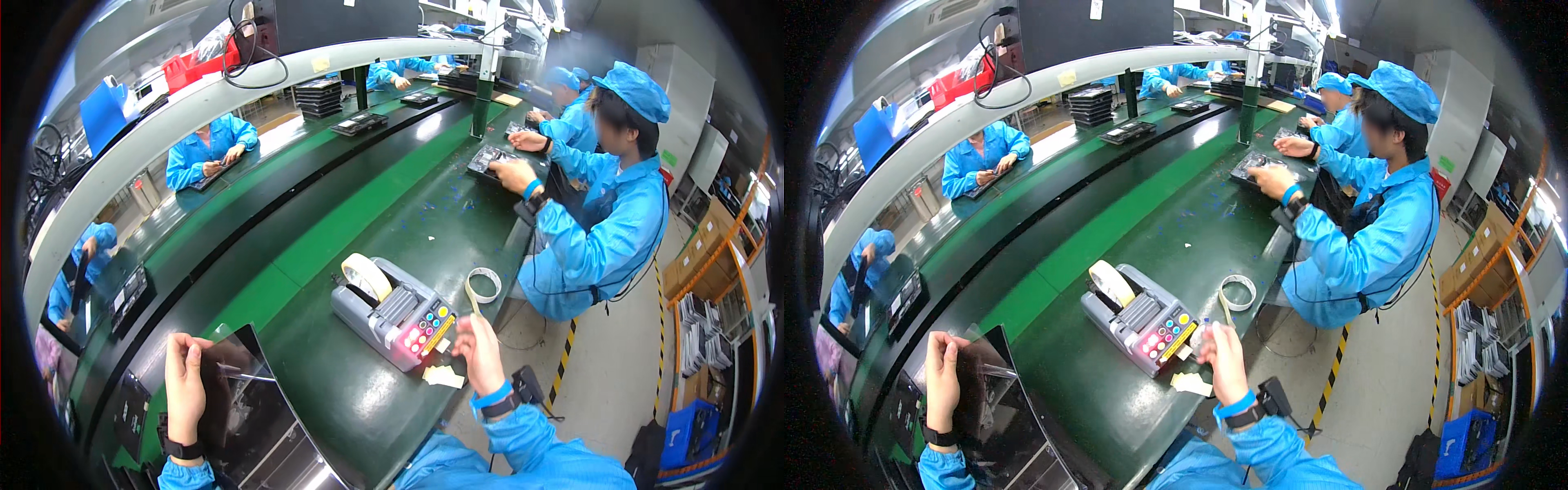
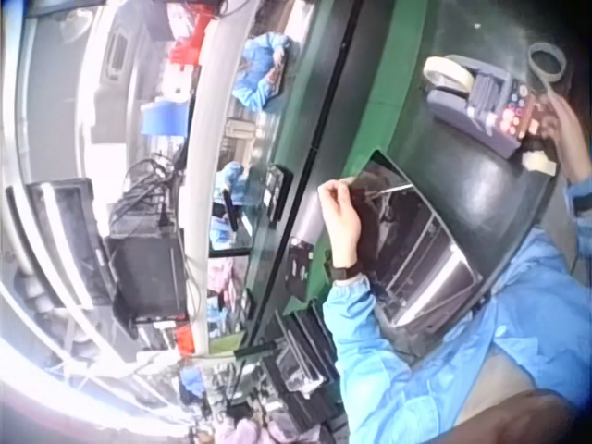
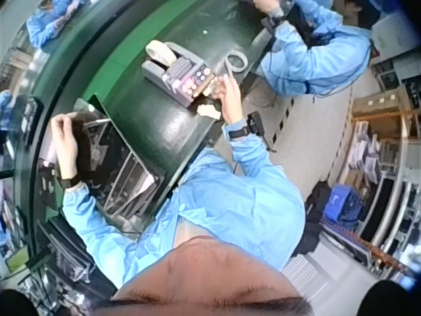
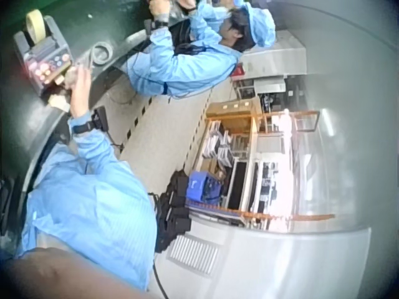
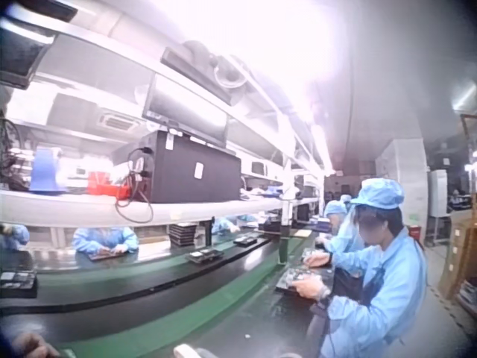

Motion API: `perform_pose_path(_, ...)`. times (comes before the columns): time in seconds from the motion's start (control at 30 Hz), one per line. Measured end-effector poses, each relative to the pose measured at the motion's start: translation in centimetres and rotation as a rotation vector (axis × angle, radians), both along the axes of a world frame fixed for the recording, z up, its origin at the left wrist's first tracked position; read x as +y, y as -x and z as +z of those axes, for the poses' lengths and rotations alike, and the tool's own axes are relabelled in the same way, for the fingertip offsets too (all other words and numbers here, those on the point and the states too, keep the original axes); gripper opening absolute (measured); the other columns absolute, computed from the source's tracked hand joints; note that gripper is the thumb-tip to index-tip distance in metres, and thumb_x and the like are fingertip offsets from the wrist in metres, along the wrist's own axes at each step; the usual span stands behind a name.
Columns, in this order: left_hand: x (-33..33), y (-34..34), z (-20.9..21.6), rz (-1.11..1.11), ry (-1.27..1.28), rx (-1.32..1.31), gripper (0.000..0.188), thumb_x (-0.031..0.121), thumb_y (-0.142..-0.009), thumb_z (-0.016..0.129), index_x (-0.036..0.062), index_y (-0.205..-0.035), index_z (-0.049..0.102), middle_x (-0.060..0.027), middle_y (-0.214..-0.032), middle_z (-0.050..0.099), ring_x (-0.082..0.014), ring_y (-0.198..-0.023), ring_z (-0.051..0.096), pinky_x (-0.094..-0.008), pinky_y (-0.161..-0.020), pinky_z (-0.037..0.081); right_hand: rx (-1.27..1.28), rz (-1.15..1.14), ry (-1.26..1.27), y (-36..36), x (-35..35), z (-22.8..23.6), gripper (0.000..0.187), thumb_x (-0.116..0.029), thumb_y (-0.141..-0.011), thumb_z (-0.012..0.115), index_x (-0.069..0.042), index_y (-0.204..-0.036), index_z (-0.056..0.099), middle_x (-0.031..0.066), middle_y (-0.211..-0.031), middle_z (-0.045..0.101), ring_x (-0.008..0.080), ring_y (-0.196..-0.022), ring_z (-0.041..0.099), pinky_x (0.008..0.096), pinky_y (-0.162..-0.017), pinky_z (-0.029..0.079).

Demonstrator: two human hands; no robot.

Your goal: The person assembles tablets on a production line by applying protective film to the tablets and stacking components, using a tape dispenser for the film.

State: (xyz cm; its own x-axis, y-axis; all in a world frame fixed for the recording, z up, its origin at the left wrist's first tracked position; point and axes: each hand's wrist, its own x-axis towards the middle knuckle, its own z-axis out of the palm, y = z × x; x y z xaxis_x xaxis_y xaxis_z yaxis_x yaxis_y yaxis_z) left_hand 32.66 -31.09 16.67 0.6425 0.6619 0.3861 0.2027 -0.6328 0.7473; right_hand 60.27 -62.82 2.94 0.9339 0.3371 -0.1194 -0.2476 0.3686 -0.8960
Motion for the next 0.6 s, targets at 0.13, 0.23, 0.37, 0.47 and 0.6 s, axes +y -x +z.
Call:
perform_pose_path(0.13,-0.8,0.7,0.6,0.034,0.026,-0.016,0.013,0.015,-0.099,0.042,0.0033,-0.096,0.045,-0.0087,-0.092,0.062,-0.0165,-0.09,0.054,-0.0285,-0.086,0.041,0.026,0.177,0.102,2.8,0.1,0.8,0.028,-0.032,-0.096,0.05,-0.005,-0.097,0.054,0.007,-0.084,0.061,0.012,-0.063,0.057,0.0252,-0.057,0.047)
perform_pose_path(0.23,-0.2,-0.1,0.0,-0.016,-0.014,-0.017,0.014,0.017,-0.1,0.041,0.0032,-0.096,0.044,-0.0109,-0.095,0.063,-0.0176,-0.091,0.055,-0.0307,-0.086,0.041,-0.03,0.153,0.21,3.4,0.0,2.1,0.018,-0.019,-0.092,0.059,-0.002,-0.095,0.059,0.0057,-0.077,0.064,0.0084,-0.06,0.054,0.0224,-0.055,0.045)
perform_pose_path(0.37,0.0,0.1,-0.6,-0.027,0.077,-0.043,0.011,0.013,-0.1,0.039,0.0027,-0.098,0.042,-0.0117,-0.096,0.062,-0.0174,-0.09,0.055,-0.0298,-0.085,0.042,-0.114,-0.026,0.232,3.7,-0.9,3.7,0.013,-0.014,-0.092,0.055,-0.002,-0.091,0.056,0.0021,-0.071,0.059,0.0053,-0.057,0.051,0.0192,-0.05,0.04)
perform_pose_path(0.47,-0.3,0.0,-0.1,-0.021,0.066,-0.034,0.009,0.011,-0.099,0.039,0.0023,-0.097,0.042,-0.0122,-0.096,0.062,-0.0173,-0.09,0.055,-0.0295,-0.084,0.043,-0.352,0.093,0.136,5.3,1.0,9.6,0.013,-0.015,-0.091,0.052,-0.005,-0.083,0.056,-0.0006,-0.066,0.052,0.0057,-0.054,0.046,0.0206,-0.049,0.037)
perform_pose_path(0.6,0.2,0.8,-0.5,0.012,0.051,-0.018,0.008,0.009,-0.099,0.04,0.0016,-0.097,0.042,-0.0133,-0.095,0.063,-0.0189,-0.088,0.057,-0.0303,-0.082,0.044,-0.656,0.706,0.341,7.7,10.6,15.4,0.021,-0.02,-0.087,0.065,0.0,-0.084,0.06,-0.0018,-0.067,0.054,0.0057,-0.065,0.049,0.0231,-0.058,0.041)
